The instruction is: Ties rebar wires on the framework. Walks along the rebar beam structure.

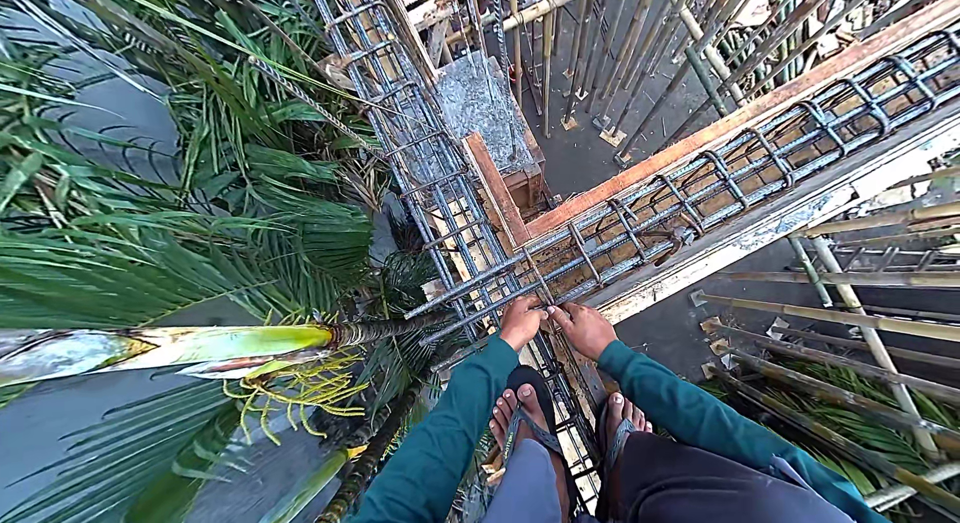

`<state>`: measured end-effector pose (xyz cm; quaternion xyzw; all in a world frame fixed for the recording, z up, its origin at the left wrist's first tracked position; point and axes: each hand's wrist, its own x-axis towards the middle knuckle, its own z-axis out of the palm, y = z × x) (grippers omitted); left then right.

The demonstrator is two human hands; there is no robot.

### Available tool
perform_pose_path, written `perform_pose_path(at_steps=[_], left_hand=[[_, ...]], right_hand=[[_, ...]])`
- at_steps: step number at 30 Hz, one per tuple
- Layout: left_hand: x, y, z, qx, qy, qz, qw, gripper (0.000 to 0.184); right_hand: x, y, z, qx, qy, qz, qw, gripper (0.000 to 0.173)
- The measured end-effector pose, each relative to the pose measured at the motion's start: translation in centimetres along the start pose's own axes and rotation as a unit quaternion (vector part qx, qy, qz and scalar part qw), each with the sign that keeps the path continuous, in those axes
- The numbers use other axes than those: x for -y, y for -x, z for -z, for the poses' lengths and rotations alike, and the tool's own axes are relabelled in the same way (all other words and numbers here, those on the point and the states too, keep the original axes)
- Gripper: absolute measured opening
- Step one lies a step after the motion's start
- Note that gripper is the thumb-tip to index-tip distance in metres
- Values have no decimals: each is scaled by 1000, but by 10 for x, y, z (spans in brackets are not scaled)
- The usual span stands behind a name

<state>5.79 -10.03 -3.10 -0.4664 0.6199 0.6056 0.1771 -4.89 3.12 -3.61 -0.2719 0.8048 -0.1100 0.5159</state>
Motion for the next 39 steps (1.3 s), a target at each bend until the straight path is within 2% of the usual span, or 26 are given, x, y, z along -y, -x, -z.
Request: perform_pose_path(at_steps=[3, 6, 9, 13, 16, 21, 23, 25, 28, 31, 33, 35, 39], left_hand=[[4, 6, 1, -17, 78, -20, 997, 27], [14, 7, -1, -29, 80, -67, 994, 26], [23, 10, -4, -55, 17, -132, 990, 30], [23, 22, -12, -99, -108, -166, 975, 35], [27, 20, -19, -135, -129, -186, 965, 35], [18, 16, -24, -162, -68, -125, 977, 32], [14, 16, -25, -167, -80, -104, 977, 33], [12, 15, -28, -181, -113, -101, 972, 33], [15, 16, -35, -213, -170, -138, 952, 31], [32, 10, -45, -284, -199, -253, 903, 23], [39, 5, -48, -315, -207, -319, 870, 18], [42, 2, -49, -328, -218, -350, 850, 18], [48, 7, -50, -301, -236, -350, 855, 26]], right_hand=[[0, 0, 0, -1, -8, 1, 1000, 71], [-1, -1, -2, -3, -10, 2, 1000, 72], [-2, -3, -2, -1, -5, 3, 1000, 72], [-2, -4, -5, -5, -1, 7, 1000, 71], [-6, -5, -4, -2, -38, 17, 999, 70], [-26, -8, 0, 42, -182, 62, 980, 47], [-27, -6, 0, 33, -163, 48, 985, 43], [-21, -5, 1, 10, -77, 43, 996, 41], [-12, -9, 6, 28, 59, 65, 996, 41], [-3, 0, 8, 56, 110, 62, 990, 44], [1, 13, 10, 62, 81, 39, 994, 45], [2, 21, 13, 72, 22, 7, 997, 39], [13, 33, 20, 130, -86, -52, 986, 35]])
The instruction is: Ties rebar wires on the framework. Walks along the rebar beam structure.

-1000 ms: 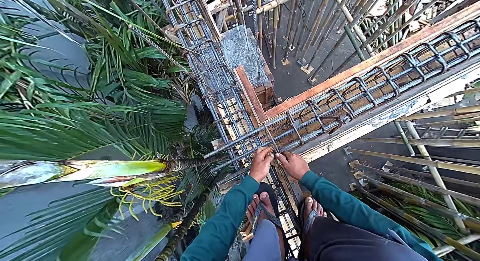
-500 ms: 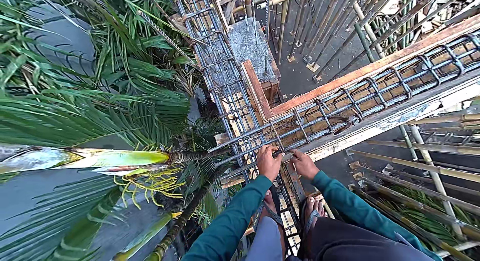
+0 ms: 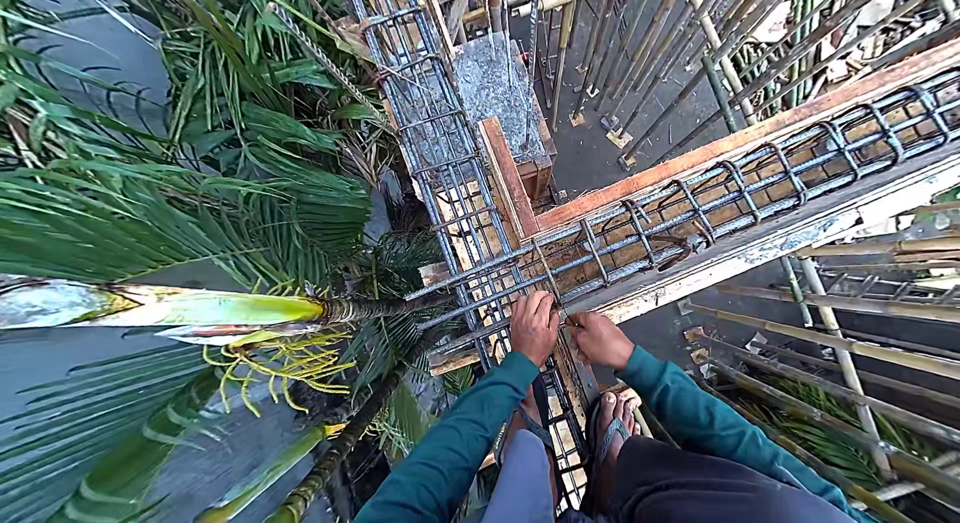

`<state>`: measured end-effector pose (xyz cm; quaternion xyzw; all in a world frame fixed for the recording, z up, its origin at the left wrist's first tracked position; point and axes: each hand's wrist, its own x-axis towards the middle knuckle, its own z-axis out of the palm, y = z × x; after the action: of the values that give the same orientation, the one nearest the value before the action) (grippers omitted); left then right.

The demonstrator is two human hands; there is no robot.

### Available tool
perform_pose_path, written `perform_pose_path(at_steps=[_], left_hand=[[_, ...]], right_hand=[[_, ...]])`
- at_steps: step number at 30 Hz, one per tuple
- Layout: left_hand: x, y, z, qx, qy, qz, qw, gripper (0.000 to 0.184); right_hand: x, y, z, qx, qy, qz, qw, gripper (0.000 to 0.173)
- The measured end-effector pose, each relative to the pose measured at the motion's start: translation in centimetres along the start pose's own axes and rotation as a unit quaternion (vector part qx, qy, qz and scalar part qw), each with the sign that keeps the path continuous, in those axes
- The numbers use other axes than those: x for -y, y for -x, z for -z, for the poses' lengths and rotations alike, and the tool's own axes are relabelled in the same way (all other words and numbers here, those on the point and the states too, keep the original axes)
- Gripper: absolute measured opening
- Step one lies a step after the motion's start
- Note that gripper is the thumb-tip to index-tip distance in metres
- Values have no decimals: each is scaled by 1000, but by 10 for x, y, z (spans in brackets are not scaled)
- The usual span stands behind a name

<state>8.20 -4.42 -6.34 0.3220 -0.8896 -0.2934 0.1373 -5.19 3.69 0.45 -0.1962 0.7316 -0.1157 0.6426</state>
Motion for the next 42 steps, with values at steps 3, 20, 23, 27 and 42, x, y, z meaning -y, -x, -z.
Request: perform_pose_path(at_steps=[3, 20, 23, 27, 42], left_hand=[[0, 0, 5, 23, 10, 5, 1000, 36], [-15, -2, 5, 18, 58, 69, 996, 35], [-13, -7, 14, 63, 93, 112, 987, 34], [-4, -26, 34, 164, 180, 172, 954, 29], [25, -28, 46, 191, 323, 112, 920, 29]], right_hand=[[10, 8, 2, 10, -30, -2, 999, 31], [40, 39, 46, 79, -268, 63, 958, 56], [52, 42, 67, -42, -116, 115, 986, 36], [60, 45, 103, -116, 41, 134, 983, 30], [96, -8, 37, -41, 340, 123, 932, 44]])
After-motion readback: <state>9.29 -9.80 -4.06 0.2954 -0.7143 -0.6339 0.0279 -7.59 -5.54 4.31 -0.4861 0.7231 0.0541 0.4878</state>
